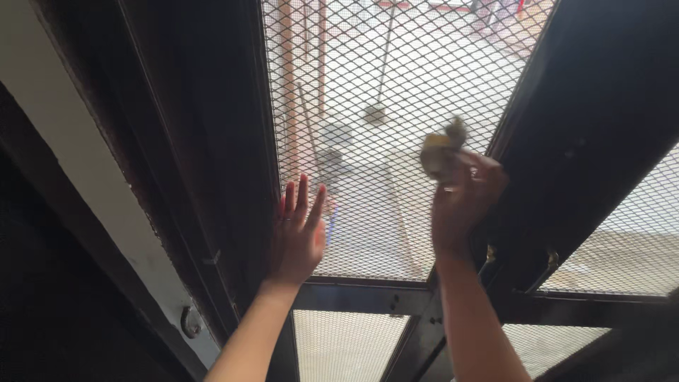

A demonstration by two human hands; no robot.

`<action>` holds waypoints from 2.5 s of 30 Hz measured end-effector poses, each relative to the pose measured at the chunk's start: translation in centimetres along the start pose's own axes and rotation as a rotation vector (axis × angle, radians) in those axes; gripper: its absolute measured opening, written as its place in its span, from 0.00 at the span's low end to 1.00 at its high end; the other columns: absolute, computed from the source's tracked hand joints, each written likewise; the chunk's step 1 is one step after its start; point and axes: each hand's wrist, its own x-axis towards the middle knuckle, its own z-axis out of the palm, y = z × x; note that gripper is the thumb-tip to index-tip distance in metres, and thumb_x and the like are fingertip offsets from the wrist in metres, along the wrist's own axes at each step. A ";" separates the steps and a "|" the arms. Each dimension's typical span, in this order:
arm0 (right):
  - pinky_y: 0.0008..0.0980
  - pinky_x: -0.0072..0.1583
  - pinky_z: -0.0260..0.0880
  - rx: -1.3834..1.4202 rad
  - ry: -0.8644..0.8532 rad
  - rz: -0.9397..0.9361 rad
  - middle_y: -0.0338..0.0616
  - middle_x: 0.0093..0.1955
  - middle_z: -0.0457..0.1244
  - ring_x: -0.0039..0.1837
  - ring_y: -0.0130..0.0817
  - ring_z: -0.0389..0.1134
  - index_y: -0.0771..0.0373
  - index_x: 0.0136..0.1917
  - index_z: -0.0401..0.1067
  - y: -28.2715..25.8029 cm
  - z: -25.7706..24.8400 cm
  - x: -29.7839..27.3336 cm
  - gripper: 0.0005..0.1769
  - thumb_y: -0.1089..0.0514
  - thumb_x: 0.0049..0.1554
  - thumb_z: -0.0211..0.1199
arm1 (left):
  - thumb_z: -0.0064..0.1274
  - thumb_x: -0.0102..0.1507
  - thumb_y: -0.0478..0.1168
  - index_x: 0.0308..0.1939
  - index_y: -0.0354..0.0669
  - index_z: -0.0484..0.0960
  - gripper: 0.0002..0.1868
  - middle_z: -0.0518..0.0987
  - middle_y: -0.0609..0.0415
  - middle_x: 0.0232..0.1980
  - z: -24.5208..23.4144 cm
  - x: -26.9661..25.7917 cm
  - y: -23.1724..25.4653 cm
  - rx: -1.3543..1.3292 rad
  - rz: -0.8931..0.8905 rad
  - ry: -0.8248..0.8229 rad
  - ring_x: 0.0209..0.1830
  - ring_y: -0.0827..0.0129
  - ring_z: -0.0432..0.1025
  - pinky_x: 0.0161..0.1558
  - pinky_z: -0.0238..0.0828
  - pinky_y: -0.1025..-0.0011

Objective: The person wipes the mesh screen and dark frames of a set of doors with a cloth.

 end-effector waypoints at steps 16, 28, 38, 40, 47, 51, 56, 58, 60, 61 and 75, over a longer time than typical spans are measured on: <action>0.41 0.57 0.69 0.554 -0.164 0.229 0.49 0.53 0.61 0.54 0.44 0.66 0.63 0.53 0.77 -14.0 4.6 -3.5 0.12 0.69 0.54 0.64 | 0.22 0.76 0.56 0.82 0.45 0.49 0.34 0.46 0.39 0.85 0.6 -3.8 -1.9 -0.116 -0.070 0.011 0.86 0.49 0.43 0.81 0.37 0.50; 0.41 0.52 0.76 0.300 -0.138 0.003 0.50 0.57 0.62 0.57 0.43 0.69 0.57 0.60 0.75 -4.6 3.9 -3.3 0.14 0.63 0.60 0.65 | 0.31 0.75 0.51 0.81 0.48 0.51 0.32 0.47 0.40 0.84 0.1 -2.3 -0.9 0.004 -0.039 -0.041 0.85 0.49 0.43 0.80 0.39 0.52; 0.48 0.61 0.64 0.009 0.011 0.204 0.52 0.55 0.59 0.59 0.50 0.62 0.65 0.60 0.71 1.9 -0.8 -2.6 0.21 0.67 0.54 0.68 | 0.36 0.74 0.45 0.82 0.46 0.50 0.32 0.47 0.41 0.85 -1.3 -2.5 -1.4 -0.130 -0.072 -0.078 0.84 0.47 0.48 0.79 0.48 0.52; 0.45 0.64 0.67 0.149 0.105 0.269 0.54 0.59 0.59 0.62 0.48 0.63 0.67 0.61 0.70 1.0 0.4 -2.8 0.16 0.69 0.59 0.64 | 0.36 0.74 0.45 0.82 0.46 0.49 0.32 0.47 0.40 0.85 -1.6 -2.7 -1.4 -0.164 -0.075 -0.076 0.84 0.46 0.47 0.77 0.51 0.53; 0.39 0.48 0.78 0.644 -0.276 0.127 0.49 0.60 0.65 0.51 0.41 0.72 0.56 0.58 0.71 -13.8 7.4 -7.6 0.20 0.72 0.55 0.63 | 0.37 0.73 0.46 0.80 0.41 0.50 0.33 0.48 0.36 0.84 -2.6 -3.2 -1.8 -0.115 -0.104 -0.097 0.82 0.42 0.50 0.72 0.58 0.55; 0.42 0.50 0.77 0.784 -0.427 0.012 0.52 0.60 0.62 0.57 0.50 0.70 0.61 0.59 0.69 -17.9 6.1 -8.8 0.21 0.68 0.52 0.63 | 0.36 0.74 0.46 0.80 0.41 0.52 0.31 0.48 0.35 0.84 -2.8 -3.3 -2.2 -0.096 -0.142 0.072 0.82 0.39 0.50 0.77 0.54 0.52; 0.42 0.47 0.74 0.575 -0.469 -0.154 0.45 0.51 0.64 0.52 0.42 0.70 0.56 0.49 0.71 -14.4 6.6 -9.9 0.13 0.64 0.51 0.69 | 0.35 0.74 0.47 0.81 0.45 0.52 0.31 0.48 0.35 0.83 -3.1 -3.2 -1.6 -0.029 -0.087 0.035 0.83 0.40 0.49 0.78 0.49 0.49; 0.37 0.48 0.74 0.542 -0.389 -0.022 0.43 0.46 0.66 0.48 0.37 0.70 0.57 0.49 0.74 -11.3 6.1 -10.4 0.13 0.65 0.51 0.72 | 0.38 0.73 0.46 0.81 0.48 0.52 0.32 0.48 0.36 0.83 -3.0 -2.9 -0.9 -0.007 -0.092 -0.001 0.82 0.42 0.49 0.78 0.49 0.49; 0.39 0.51 0.73 0.481 -0.199 0.013 0.47 0.47 0.68 0.51 0.40 0.70 0.60 0.50 0.75 -7.2 4.7 -10.5 0.15 0.65 0.49 0.73 | 0.40 0.71 0.45 0.81 0.50 0.51 0.33 0.49 0.38 0.83 -2.8 -2.9 -0.5 0.019 -0.093 -0.039 0.82 0.45 0.50 0.77 0.49 0.49; 0.42 0.56 0.73 0.440 -0.168 0.047 0.48 0.49 0.68 0.55 0.45 0.70 0.62 0.49 0.74 -4.8 3.6 -10.1 0.14 0.68 0.49 0.69 | 0.42 0.71 0.42 0.81 0.50 0.51 0.34 0.49 0.39 0.84 -2.7 -2.7 -0.4 -0.034 -0.067 -0.041 0.83 0.46 0.50 0.77 0.49 0.51; 0.44 0.58 0.74 0.418 -0.008 0.164 0.51 0.56 0.65 0.59 0.48 0.71 0.64 0.57 0.70 -5.2 2.3 -8.7 0.10 0.65 0.61 0.61 | 0.37 0.59 0.19 0.81 0.42 0.47 0.45 0.51 0.36 0.83 -1.8 -3.3 -0.2 -0.180 -0.117 0.053 0.79 0.42 0.57 0.70 0.67 0.61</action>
